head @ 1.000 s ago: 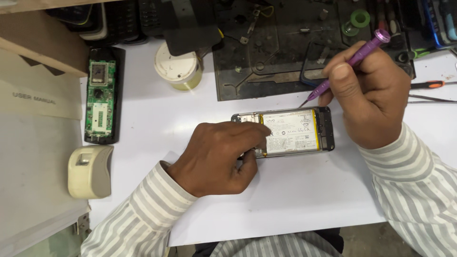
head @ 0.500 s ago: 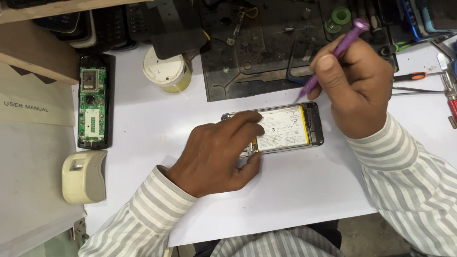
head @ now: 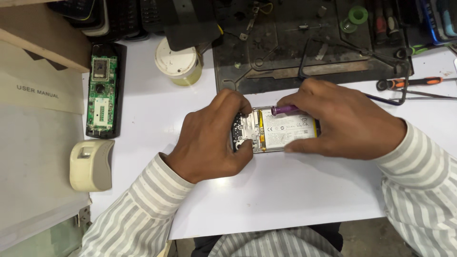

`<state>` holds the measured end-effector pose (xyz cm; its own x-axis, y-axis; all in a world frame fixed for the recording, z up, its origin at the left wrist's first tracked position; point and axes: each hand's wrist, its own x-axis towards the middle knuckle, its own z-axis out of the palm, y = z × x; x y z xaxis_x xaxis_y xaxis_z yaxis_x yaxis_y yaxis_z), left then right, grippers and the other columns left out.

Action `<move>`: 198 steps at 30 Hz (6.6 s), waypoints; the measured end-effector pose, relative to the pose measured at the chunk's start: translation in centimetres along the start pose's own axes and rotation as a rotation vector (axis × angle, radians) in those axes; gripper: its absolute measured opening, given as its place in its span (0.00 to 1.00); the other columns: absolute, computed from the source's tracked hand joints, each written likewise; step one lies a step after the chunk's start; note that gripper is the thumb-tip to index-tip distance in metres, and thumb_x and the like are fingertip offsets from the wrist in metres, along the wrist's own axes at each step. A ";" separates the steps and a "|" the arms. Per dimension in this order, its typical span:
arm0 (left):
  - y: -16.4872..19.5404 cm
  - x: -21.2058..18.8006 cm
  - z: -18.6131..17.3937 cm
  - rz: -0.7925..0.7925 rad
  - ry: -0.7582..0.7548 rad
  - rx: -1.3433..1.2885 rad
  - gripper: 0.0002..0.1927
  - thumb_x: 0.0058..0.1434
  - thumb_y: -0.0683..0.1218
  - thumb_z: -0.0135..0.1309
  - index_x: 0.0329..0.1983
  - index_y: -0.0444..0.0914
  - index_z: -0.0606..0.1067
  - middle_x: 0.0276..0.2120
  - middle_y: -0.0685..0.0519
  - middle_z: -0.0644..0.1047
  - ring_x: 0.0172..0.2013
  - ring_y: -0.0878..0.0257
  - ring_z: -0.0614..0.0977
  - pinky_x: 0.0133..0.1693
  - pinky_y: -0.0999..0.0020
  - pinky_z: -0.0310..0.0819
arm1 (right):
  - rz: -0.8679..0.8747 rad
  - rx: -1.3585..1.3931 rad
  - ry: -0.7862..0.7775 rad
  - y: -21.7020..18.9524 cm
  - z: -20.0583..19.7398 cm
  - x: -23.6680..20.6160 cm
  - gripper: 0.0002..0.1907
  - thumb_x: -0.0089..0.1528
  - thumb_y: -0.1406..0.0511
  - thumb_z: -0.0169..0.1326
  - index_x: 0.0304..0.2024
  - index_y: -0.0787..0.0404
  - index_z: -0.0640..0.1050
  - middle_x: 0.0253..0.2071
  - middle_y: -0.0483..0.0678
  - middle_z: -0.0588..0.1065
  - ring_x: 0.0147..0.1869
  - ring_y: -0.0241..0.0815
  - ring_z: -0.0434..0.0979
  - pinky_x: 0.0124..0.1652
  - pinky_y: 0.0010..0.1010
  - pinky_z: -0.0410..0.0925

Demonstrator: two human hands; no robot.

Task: The person works on an opened smartphone on a white workbench, using a purple screwdriver to unscrew and pry at the internal components near the battery. They then use a blue pry tool and a brush to scrape and brush the phone's interior edges and the inside of the back cover.

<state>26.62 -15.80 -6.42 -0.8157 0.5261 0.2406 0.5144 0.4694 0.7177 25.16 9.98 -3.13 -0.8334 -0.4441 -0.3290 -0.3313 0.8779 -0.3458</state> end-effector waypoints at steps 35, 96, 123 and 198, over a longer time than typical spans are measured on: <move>-0.1 -1.3 -0.1 0.081 -0.035 0.112 0.38 0.40 0.52 0.74 0.51 0.33 0.71 0.44 0.46 0.74 0.33 0.54 0.81 0.27 0.60 0.75 | -0.216 0.186 0.269 -0.1 0.8 -0.7 0.22 0.58 0.55 0.64 0.46 0.64 0.77 0.40 0.50 0.75 0.39 0.41 0.80 0.37 0.32 0.73; 0.3 -4.9 -3.1 0.023 -0.043 0.097 0.39 0.40 0.53 0.75 0.51 0.34 0.68 0.39 0.47 0.74 0.32 0.53 0.80 0.27 0.57 0.73 | -0.006 0.097 0.392 -6.3 4.5 -7.5 0.19 0.58 0.66 0.60 0.50 0.67 0.76 0.37 0.51 0.76 0.33 0.44 0.79 0.30 0.33 0.70; 0.9 -4.0 -2.5 0.210 0.092 0.142 0.38 0.42 0.50 0.75 0.51 0.33 0.67 0.48 0.43 0.75 0.45 0.49 0.79 0.38 0.57 0.76 | -0.216 0.011 0.577 -3.8 3.1 -6.3 0.34 0.52 0.62 0.68 0.59 0.65 0.73 0.57 0.57 0.71 0.61 0.56 0.73 0.57 0.43 0.69; -3.4 -1.3 -0.6 -0.390 0.037 -1.105 0.20 0.73 0.45 0.43 0.63 0.29 0.68 0.47 0.44 0.83 0.44 0.62 0.86 0.46 0.66 0.84 | 0.064 0.900 0.919 -2.0 0.6 -1.9 0.12 0.72 0.70 0.54 0.57 0.67 0.75 0.42 0.48 0.77 0.40 0.33 0.78 0.39 0.22 0.75</move>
<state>25.82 -18.50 -8.79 -0.8838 0.4534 -0.1157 -0.2674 -0.2863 0.9201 27.66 8.93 -2.38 -0.9528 0.1956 0.2321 -0.1660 0.3042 -0.9380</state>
